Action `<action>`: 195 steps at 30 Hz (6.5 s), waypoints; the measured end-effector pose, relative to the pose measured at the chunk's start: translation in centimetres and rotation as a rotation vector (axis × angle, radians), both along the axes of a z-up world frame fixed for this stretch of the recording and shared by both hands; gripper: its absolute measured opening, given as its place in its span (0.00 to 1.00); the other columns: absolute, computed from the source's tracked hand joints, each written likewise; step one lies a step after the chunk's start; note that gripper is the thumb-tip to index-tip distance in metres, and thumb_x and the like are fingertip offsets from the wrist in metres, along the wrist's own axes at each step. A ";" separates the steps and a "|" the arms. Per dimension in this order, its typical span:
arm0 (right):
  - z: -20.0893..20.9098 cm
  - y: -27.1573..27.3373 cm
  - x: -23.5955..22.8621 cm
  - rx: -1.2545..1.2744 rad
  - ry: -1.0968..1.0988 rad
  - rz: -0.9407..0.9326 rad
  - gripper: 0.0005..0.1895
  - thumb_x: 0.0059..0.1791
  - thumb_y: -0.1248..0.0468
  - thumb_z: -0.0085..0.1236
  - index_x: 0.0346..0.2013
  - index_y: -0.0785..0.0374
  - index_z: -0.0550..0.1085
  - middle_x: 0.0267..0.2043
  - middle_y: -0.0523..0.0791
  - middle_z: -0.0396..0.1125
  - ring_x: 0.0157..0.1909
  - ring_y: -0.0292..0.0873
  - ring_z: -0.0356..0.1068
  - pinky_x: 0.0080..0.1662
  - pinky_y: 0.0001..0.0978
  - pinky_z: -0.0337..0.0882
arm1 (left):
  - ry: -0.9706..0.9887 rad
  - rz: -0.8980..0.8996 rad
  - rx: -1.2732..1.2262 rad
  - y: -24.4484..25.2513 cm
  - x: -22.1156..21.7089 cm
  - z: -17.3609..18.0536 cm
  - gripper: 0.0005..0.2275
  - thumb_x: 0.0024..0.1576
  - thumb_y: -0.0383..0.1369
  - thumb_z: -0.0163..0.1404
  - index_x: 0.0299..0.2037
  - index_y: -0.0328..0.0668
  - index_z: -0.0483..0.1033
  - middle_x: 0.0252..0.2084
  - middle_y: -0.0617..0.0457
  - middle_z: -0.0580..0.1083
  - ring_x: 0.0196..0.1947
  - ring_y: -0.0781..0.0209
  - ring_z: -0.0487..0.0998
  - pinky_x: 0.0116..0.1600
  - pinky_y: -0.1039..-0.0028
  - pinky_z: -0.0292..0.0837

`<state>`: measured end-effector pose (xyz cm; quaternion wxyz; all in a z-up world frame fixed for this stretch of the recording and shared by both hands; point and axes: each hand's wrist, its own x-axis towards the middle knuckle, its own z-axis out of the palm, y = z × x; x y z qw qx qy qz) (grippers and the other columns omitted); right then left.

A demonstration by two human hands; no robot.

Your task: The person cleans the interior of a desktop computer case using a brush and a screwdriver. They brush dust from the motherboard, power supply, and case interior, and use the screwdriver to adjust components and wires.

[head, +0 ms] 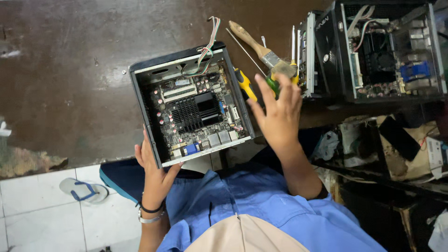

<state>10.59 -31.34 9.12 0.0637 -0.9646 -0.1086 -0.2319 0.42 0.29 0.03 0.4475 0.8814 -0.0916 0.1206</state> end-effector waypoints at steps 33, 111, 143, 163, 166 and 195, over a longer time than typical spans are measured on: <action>1.7 0.3 1.2 2.100 0.329 0.304 0.25 0.51 0.40 0.47 0.50 0.53 0.72 0.53 0.55 0.70 0.48 0.48 0.75 0.27 0.33 0.74 | -0.011 0.035 -0.161 -2.0 0.3 3.3 0.50 0.53 0.69 0.36 0.76 0.39 0.38 0.79 0.38 0.41 0.78 0.39 0.48 0.79 0.50 0.36; 14.6 19.5 0.2 -0.269 0.046 1.265 0.08 0.42 0.71 0.57 0.21 0.58 0.69 0.22 0.47 0.59 0.25 0.60 0.70 0.19 0.47 0.62 | -0.022 0.113 -0.246 -2.9 6.8 2.4 0.22 0.61 0.35 0.48 0.63 0.38 0.58 0.63 0.42 0.61 0.66 0.43 0.60 0.69 0.56 0.55; 13.6 16.9 0.6 -0.230 -0.012 0.576 0.11 0.56 0.57 0.58 0.28 0.45 0.71 0.23 0.40 0.53 0.17 0.41 0.58 0.19 0.36 0.51 | -0.058 0.130 -0.270 -3.6 3.8 8.6 0.24 0.68 0.39 0.37 0.71 0.30 0.52 0.74 0.36 0.54 0.79 0.31 0.50 0.83 0.43 0.47; 11.1 22.9 -1.9 -0.906 0.452 0.557 0.34 0.39 0.62 0.58 0.61 0.60 0.70 0.64 0.52 0.66 0.53 0.50 0.72 0.31 0.39 0.70 | -0.027 0.176 -0.235 -4.4 3.3 7.8 0.23 0.69 0.34 0.45 0.73 0.41 0.53 0.76 0.47 0.55 0.80 0.43 0.49 0.84 0.51 0.46; 9.2 22.9 -2.5 -0.920 0.398 0.394 0.40 0.43 0.61 0.53 0.69 0.72 0.58 0.71 0.57 0.55 0.67 0.56 0.60 0.47 0.51 0.70 | -0.017 0.171 -0.228 -4.1 3.1 7.7 0.23 0.69 0.34 0.44 0.73 0.41 0.53 0.75 0.46 0.55 0.80 0.43 0.49 0.84 0.50 0.46; 5.1 23.3 -4.5 -1.160 0.000 0.247 0.30 0.51 0.69 0.27 0.68 0.75 0.61 0.68 0.57 0.60 0.65 0.55 0.64 0.59 0.37 0.69 | -0.070 0.195 -0.105 -3.6 4.1 6.1 0.19 0.68 0.24 0.49 0.67 0.43 0.62 0.73 0.41 0.58 0.77 0.37 0.54 0.80 0.48 0.55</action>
